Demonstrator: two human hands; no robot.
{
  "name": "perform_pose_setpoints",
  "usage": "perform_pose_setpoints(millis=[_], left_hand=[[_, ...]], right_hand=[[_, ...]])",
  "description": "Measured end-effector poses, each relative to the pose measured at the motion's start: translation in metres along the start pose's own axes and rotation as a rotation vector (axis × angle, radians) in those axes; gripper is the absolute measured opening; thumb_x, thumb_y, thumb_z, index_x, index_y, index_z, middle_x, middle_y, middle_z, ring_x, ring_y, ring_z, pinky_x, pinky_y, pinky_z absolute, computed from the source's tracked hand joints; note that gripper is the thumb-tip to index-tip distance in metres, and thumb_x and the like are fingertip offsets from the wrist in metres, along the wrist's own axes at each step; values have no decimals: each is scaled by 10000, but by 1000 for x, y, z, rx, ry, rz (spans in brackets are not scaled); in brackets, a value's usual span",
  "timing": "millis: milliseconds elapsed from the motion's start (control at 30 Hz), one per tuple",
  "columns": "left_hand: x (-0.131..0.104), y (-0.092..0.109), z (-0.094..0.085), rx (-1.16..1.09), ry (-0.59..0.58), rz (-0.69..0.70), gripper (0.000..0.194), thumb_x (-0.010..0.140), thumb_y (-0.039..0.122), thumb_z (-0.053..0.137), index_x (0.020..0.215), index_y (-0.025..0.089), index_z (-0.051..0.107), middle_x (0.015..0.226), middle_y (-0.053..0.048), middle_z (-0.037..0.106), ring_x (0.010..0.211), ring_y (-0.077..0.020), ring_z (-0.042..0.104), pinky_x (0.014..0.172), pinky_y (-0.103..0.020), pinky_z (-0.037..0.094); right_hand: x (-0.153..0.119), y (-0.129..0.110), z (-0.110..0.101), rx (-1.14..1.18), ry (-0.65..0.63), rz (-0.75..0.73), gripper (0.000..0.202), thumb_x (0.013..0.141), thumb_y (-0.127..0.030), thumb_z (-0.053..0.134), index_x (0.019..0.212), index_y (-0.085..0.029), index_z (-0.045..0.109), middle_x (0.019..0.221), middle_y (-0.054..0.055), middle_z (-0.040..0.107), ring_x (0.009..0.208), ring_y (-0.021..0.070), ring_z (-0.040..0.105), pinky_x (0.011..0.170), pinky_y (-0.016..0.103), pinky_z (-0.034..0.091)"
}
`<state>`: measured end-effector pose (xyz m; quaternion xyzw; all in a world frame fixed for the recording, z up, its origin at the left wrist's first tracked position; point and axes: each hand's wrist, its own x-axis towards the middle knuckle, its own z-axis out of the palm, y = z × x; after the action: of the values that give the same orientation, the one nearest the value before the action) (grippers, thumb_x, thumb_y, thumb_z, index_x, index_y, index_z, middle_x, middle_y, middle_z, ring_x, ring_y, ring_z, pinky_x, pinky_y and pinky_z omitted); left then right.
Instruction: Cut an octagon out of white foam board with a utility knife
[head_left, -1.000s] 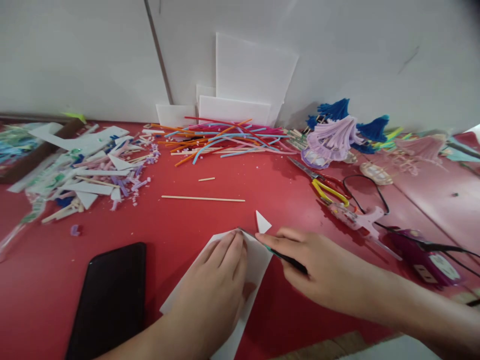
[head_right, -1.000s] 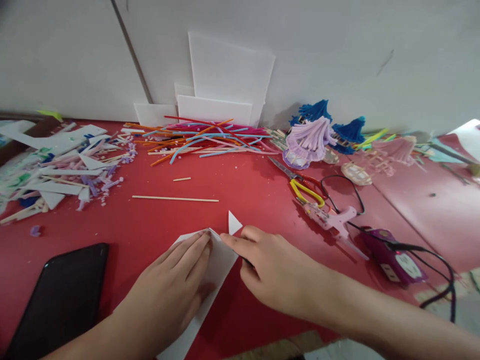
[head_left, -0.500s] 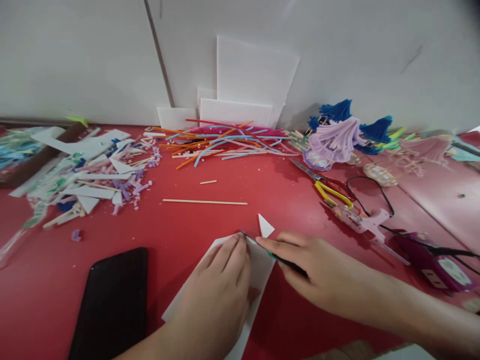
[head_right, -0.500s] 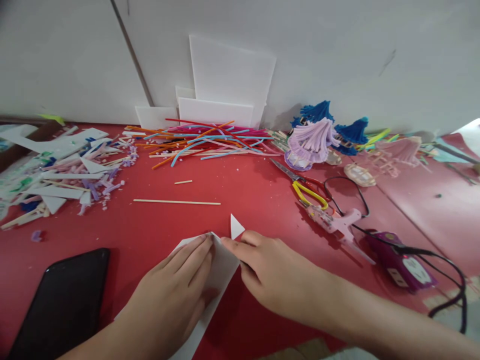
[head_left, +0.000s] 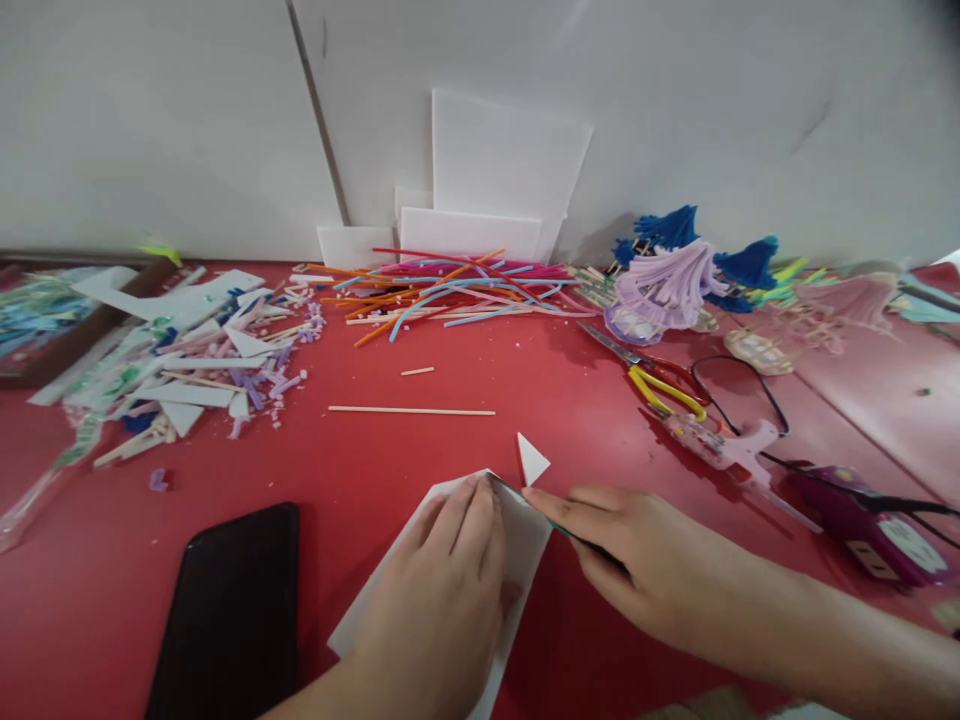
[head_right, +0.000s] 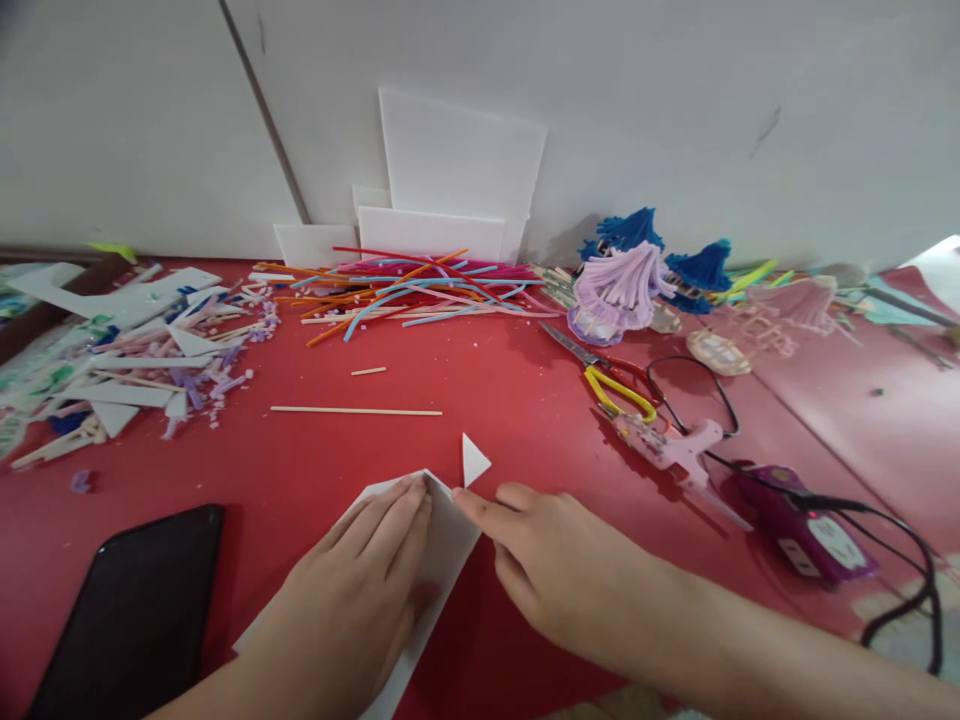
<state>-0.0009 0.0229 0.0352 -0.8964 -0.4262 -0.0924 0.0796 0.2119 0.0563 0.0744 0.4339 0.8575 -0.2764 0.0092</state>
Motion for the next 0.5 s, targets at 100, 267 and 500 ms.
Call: perform_pose_setpoints(millis=[100, 267, 500], left_hand=[[0, 0, 0, -1, -29, -6, 467, 951, 244, 310, 1278, 29, 567, 1312, -155, 605, 1193, -286, 564, 972, -421, 482], [0, 1, 1, 5, -13, -13, 467, 966, 287, 321, 1277, 49, 575, 1315, -149, 604, 1192, -294, 563, 964, -423, 490], [1, 0, -1, -16, 31, -14, 456, 967, 280, 325, 1222, 40, 616, 1255, -167, 640, 1125, -294, 605, 914, -424, 532]], right_hand=[[-6, 3, 2, 4, 14, -1, 633, 858, -64, 426, 1465, -245, 407, 1106, 90, 683, 908, 217, 663, 802, 377, 534], [-22, 7, 8, 11, 32, 23, 643, 843, -53, 431, 1455, -253, 426, 1076, 88, 695, 873, 203, 679, 809, 364, 554], [-41, 9, 10, 20, 37, 59, 654, 838, -44, 432, 1453, -266, 426, 1161, 98, 682, 957, 209, 693, 813, 344, 586]])
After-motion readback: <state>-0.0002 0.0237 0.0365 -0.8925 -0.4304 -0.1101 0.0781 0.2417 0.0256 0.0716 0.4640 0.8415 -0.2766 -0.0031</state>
